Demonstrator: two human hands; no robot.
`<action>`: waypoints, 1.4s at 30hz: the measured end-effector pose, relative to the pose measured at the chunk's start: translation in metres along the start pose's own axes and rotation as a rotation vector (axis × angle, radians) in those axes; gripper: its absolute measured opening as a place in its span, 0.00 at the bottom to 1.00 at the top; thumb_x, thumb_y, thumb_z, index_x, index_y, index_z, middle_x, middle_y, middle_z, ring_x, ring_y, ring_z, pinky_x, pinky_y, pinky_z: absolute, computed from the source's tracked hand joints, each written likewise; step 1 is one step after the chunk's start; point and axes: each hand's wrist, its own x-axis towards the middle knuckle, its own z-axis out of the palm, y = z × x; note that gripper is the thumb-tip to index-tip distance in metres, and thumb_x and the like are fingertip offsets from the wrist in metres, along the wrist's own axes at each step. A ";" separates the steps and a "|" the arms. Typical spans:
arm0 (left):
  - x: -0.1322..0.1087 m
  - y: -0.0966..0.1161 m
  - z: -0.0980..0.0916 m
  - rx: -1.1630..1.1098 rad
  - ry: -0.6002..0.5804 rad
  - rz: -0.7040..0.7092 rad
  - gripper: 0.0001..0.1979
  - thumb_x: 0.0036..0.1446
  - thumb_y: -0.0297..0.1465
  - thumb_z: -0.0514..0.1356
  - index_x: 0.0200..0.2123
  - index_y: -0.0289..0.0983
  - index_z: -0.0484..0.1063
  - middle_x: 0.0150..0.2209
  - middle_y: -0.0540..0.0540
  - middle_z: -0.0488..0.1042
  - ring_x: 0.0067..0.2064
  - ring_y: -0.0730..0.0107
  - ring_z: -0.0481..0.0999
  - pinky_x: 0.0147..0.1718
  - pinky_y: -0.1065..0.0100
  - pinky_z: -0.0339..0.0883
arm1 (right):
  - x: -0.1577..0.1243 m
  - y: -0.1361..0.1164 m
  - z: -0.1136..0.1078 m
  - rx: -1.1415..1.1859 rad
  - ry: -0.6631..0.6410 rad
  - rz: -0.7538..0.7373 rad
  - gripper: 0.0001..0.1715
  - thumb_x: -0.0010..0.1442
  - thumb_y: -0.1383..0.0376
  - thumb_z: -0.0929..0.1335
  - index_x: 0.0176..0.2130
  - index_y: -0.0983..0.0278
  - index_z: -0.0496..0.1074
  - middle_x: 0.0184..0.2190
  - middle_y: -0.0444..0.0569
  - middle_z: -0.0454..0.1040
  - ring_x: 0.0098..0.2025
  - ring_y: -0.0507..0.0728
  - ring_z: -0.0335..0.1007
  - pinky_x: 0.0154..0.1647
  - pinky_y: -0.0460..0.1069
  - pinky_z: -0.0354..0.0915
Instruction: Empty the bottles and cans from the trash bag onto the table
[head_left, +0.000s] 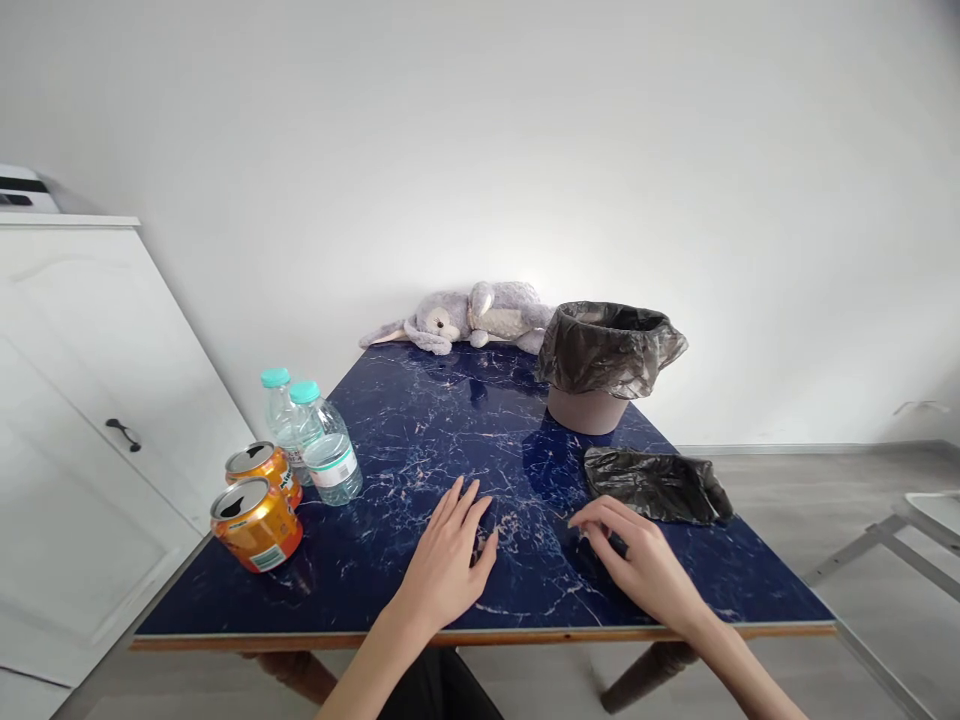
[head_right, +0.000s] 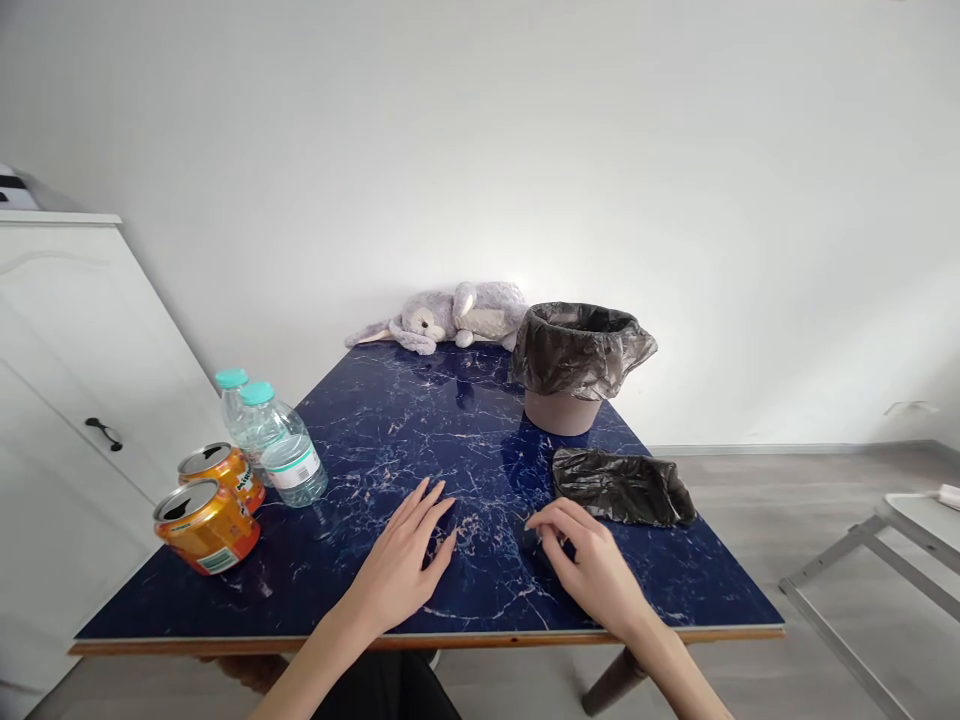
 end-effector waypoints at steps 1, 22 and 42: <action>0.000 0.000 0.000 0.011 0.010 -0.016 0.27 0.77 0.45 0.50 0.72 0.42 0.63 0.77 0.41 0.57 0.78 0.45 0.51 0.71 0.39 0.61 | 0.005 -0.004 0.004 0.057 -0.072 0.041 0.20 0.77 0.57 0.60 0.45 0.58 0.79 0.42 0.50 0.81 0.43 0.58 0.78 0.44 0.51 0.71; 0.002 0.000 0.003 0.056 -0.012 -0.039 0.27 0.77 0.44 0.50 0.75 0.49 0.60 0.77 0.47 0.55 0.77 0.44 0.54 0.72 0.40 0.61 | 0.008 -0.006 0.022 0.292 -0.145 0.285 0.25 0.75 0.47 0.61 0.48 0.58 0.80 0.35 0.48 0.79 0.35 0.58 0.73 0.35 0.49 0.65; 0.002 0.007 -0.005 0.083 -0.005 -0.057 0.26 0.78 0.44 0.50 0.74 0.48 0.62 0.76 0.47 0.58 0.77 0.48 0.56 0.72 0.42 0.61 | 0.007 -0.012 0.016 0.332 -0.121 0.221 0.24 0.75 0.49 0.62 0.47 0.60 0.80 0.33 0.48 0.80 0.34 0.57 0.73 0.34 0.49 0.63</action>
